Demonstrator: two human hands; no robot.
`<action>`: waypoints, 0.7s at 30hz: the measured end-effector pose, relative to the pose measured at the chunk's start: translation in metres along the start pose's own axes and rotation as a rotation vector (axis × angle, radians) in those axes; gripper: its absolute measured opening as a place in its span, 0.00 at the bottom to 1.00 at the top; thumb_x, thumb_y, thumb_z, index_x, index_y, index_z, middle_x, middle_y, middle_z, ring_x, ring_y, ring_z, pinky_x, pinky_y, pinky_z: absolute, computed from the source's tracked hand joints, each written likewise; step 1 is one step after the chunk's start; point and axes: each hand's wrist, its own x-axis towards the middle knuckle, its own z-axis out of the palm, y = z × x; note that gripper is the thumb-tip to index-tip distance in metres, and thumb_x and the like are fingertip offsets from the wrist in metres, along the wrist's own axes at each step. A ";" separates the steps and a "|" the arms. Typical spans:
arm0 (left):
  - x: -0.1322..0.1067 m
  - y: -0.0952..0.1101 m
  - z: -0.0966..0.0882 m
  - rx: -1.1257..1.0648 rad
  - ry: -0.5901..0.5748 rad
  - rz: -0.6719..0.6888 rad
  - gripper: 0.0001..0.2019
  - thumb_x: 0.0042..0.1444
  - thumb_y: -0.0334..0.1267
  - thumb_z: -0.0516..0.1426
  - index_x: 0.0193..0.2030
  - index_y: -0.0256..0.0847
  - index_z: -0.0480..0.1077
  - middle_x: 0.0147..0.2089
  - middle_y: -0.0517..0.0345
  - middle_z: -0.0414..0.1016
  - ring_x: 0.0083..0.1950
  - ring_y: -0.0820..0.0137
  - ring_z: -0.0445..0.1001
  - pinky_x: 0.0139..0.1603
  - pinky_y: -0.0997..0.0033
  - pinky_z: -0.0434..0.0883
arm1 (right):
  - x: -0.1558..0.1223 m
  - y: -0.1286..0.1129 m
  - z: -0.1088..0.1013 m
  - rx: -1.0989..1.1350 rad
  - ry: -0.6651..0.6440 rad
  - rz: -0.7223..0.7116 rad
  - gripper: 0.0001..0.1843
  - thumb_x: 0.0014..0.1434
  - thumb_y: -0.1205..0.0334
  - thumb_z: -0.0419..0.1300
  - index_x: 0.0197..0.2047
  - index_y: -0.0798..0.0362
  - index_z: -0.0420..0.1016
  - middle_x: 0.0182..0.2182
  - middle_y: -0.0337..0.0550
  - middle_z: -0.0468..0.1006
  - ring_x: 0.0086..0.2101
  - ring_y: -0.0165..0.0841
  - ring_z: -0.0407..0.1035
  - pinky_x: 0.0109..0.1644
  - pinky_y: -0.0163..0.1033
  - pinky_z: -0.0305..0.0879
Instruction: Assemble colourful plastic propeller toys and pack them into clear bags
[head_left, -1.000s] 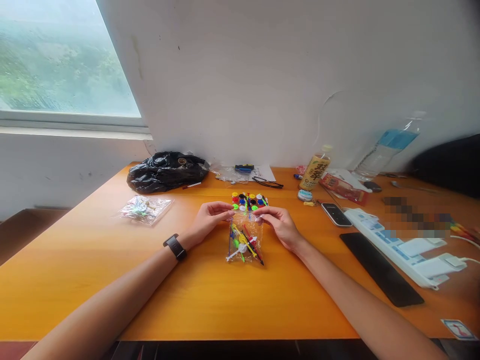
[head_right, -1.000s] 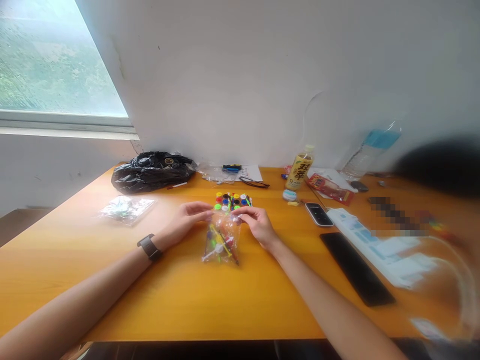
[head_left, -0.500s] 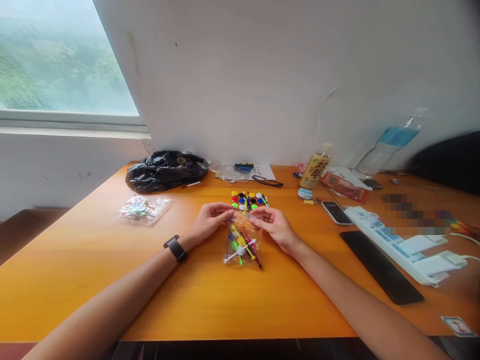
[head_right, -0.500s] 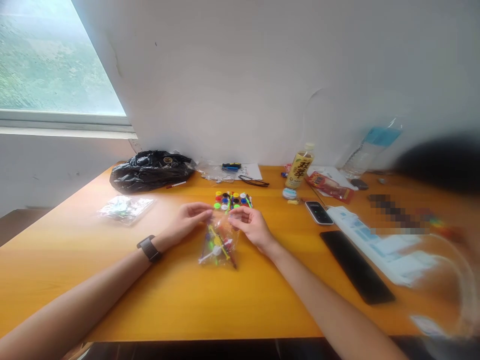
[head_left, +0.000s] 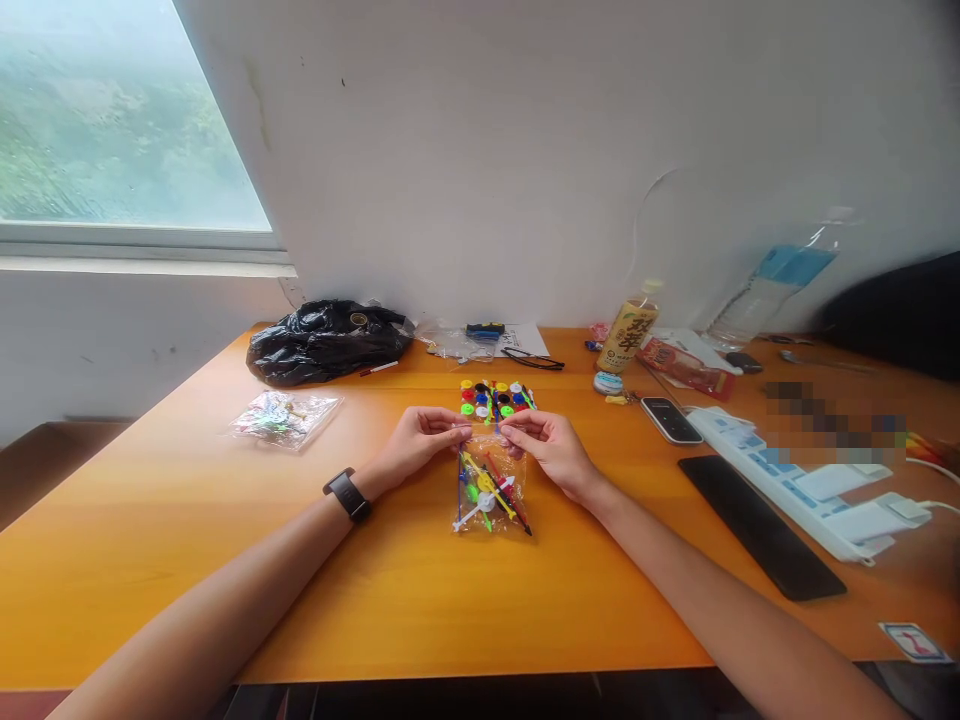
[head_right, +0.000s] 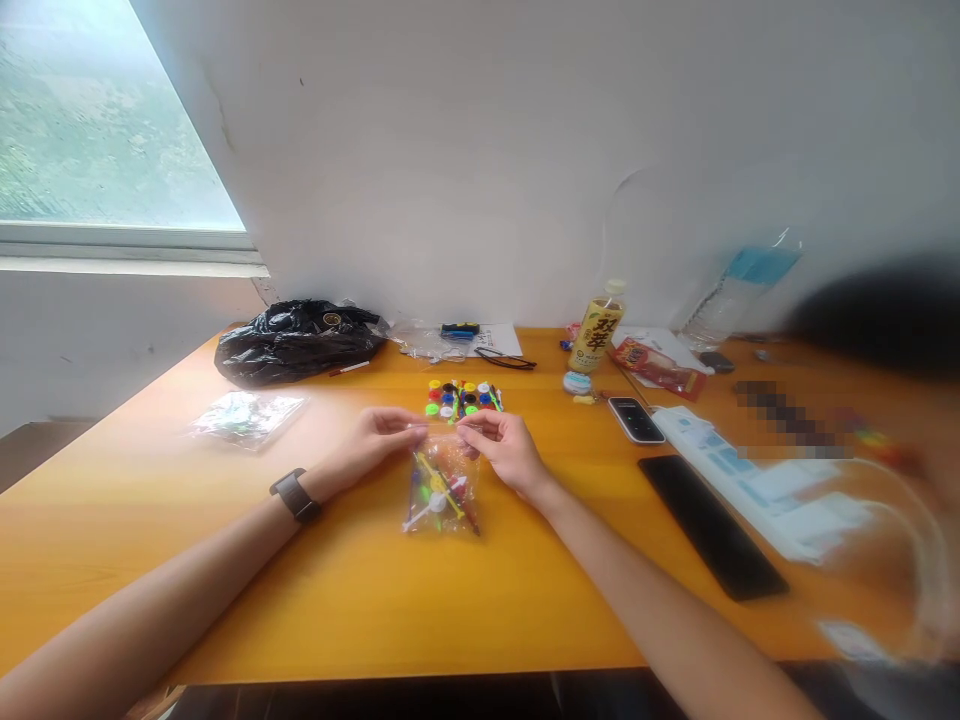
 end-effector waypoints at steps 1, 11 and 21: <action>0.000 0.001 0.000 0.006 0.010 0.003 0.20 0.52 0.49 0.73 0.42 0.32 0.83 0.39 0.47 0.86 0.36 0.68 0.80 0.40 0.72 0.76 | 0.000 0.000 0.000 -0.002 -0.001 -0.008 0.19 0.53 0.48 0.77 0.39 0.54 0.85 0.32 0.43 0.84 0.30 0.31 0.75 0.36 0.38 0.73; 0.000 0.002 -0.001 -0.015 0.008 -0.012 0.17 0.52 0.48 0.73 0.38 0.34 0.83 0.35 0.50 0.84 0.33 0.71 0.77 0.38 0.73 0.75 | 0.001 -0.003 -0.001 0.041 -0.025 0.034 0.18 0.49 0.49 0.79 0.37 0.53 0.87 0.29 0.44 0.84 0.30 0.33 0.75 0.35 0.38 0.72; 0.002 -0.002 -0.003 -0.105 0.051 -0.034 0.15 0.53 0.44 0.71 0.43 0.35 0.85 0.46 0.45 0.86 0.45 0.63 0.82 0.50 0.66 0.78 | 0.004 -0.004 -0.007 0.175 0.009 0.058 0.11 0.51 0.57 0.73 0.38 0.50 0.90 0.34 0.47 0.87 0.35 0.34 0.75 0.40 0.39 0.70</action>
